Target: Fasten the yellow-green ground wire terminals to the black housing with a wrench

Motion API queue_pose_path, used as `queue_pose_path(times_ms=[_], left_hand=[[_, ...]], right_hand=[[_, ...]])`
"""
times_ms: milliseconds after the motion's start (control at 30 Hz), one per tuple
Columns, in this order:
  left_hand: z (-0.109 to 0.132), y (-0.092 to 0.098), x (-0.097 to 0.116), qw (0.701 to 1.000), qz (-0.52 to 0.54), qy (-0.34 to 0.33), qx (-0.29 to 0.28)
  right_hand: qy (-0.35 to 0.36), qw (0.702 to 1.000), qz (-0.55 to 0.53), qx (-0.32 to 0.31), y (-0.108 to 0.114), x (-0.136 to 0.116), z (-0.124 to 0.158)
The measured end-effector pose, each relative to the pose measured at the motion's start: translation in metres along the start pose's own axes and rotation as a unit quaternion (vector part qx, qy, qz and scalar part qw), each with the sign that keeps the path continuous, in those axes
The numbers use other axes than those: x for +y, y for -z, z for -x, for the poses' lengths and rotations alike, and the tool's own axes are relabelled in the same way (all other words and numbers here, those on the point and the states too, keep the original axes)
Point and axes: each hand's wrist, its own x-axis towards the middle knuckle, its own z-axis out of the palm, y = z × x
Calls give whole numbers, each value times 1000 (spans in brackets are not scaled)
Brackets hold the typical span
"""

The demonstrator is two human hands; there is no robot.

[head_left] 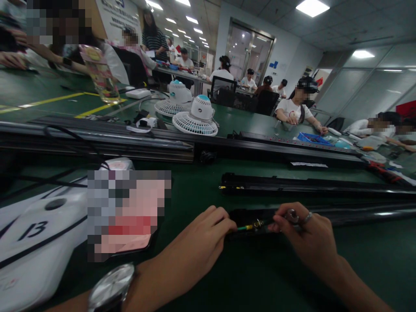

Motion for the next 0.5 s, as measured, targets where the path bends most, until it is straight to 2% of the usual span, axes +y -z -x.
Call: queue_pose_path(times_ms=[500], left_hand=[[-2,2,3,1000,-6,1,-4]], right_hand=[[-101,991,-28,-81,13,4,-8]])
